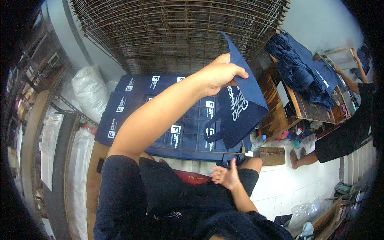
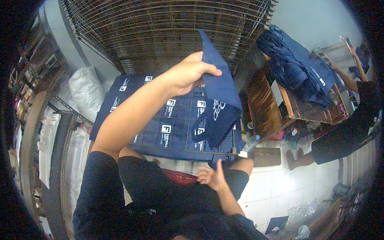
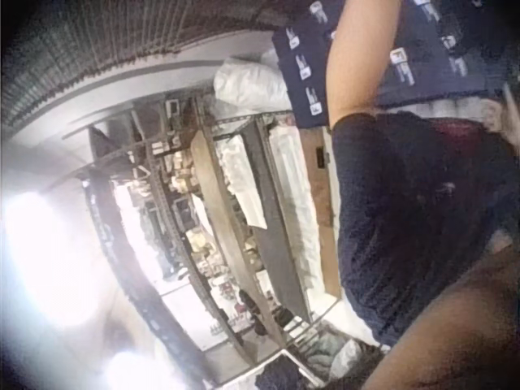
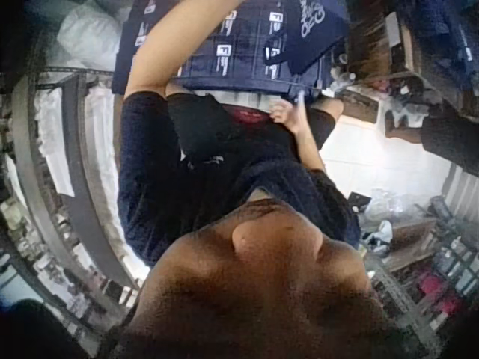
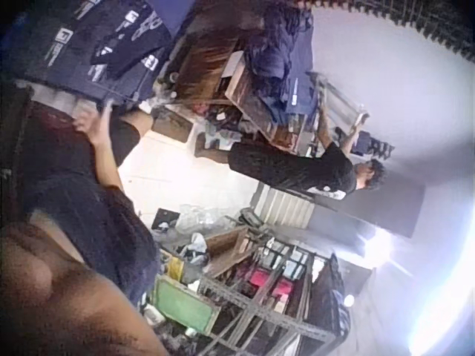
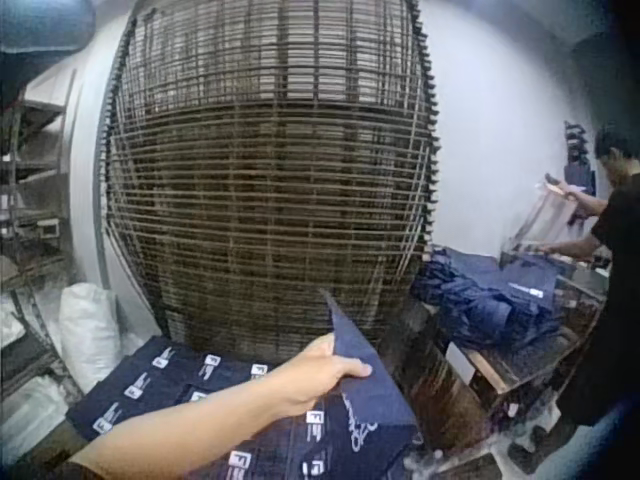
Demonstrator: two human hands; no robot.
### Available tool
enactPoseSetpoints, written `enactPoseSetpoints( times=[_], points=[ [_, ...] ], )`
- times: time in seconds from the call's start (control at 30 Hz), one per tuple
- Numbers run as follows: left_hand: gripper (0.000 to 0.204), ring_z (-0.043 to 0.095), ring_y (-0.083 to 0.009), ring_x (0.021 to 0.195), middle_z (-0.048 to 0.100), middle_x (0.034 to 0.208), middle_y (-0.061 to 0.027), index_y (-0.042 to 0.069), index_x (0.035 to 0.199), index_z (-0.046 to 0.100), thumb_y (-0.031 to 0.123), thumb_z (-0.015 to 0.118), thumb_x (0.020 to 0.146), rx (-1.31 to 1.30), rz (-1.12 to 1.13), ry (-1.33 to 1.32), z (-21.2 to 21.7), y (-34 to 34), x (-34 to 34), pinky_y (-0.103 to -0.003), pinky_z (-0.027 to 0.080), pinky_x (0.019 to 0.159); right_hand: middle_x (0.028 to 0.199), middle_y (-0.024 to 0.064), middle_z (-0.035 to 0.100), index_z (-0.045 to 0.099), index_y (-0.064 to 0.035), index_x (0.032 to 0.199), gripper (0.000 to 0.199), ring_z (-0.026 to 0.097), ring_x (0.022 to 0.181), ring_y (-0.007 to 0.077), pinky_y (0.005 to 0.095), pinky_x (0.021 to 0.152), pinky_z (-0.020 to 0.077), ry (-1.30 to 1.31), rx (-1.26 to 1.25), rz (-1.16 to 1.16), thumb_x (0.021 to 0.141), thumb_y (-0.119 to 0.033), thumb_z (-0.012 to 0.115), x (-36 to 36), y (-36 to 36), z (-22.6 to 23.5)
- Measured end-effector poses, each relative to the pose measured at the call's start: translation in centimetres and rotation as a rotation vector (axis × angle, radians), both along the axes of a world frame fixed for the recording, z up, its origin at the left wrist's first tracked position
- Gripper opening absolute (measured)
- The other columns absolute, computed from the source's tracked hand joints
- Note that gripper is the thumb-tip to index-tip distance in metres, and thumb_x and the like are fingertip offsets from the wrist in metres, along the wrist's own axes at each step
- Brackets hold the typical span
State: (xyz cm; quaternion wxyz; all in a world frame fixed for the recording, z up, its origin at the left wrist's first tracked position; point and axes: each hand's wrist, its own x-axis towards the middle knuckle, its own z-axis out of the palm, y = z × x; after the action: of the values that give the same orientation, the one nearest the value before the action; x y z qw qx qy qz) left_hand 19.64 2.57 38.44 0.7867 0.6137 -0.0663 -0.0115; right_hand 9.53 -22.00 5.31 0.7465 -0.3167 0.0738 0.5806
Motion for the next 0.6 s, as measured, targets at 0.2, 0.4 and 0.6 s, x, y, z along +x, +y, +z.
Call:
enactPoseSetpoints(
  times=[0.2, 0.4, 0.6],
  points=[
    [0.048, 0.058, -0.0151, 0.077, 0.057, 0.089, -0.007, 0.004, 0.115, 0.047, -0.001, 0.055, 0.068, 0.057, 0.161, -0.02, 1.2, 5.1, -7.3, -0.027, 0.051, 0.071, 0.137, 0.0234, 0.039, 0.03, -0.0002, 0.137, 0.127, 0.048, 0.113, 0.0469, 0.0608, 0.083, 0.0449, -0.035, 0.605, -0.133, 0.052, -0.094, 0.033, 5.1, 5.4, 5.5],
    [0.082, 0.057, -0.0224, 0.098, 0.054, 0.112, -0.0178, 0.004, 0.14, 0.018, -0.008, 0.058, 0.07, 0.336, 0.415, 0.356, -12.2, 13.2, -14.1, -0.029, 0.05, 0.078, 0.124, 0.0169, 0.05, 0.038, -0.0059, 0.133, 0.066, 0.053, 0.11, 0.031, 0.0429, 0.09, 0.0458, -0.386, -0.278, -0.278, 0.078, -0.022, 0.07, 9.4, 3.5, 6.5],
    [0.07, 0.055, -0.025, 0.101, 0.049, 0.118, -0.0236, 0.01, 0.137, 0.031, 0.0, 0.065, 0.076, 0.469, 0.49, 0.564, -29.7, 11.6, -16.2, -0.037, 0.047, 0.083, 0.125, 0.0146, 0.049, 0.038, -0.0017, 0.132, 0.062, 0.05, 0.112, 0.0241, 0.034, 0.096, 0.0401, -0.737, -0.724, -0.124, 0.077, 0.001, 0.068, 11.6, 0.4, 3.1]
  ],
)
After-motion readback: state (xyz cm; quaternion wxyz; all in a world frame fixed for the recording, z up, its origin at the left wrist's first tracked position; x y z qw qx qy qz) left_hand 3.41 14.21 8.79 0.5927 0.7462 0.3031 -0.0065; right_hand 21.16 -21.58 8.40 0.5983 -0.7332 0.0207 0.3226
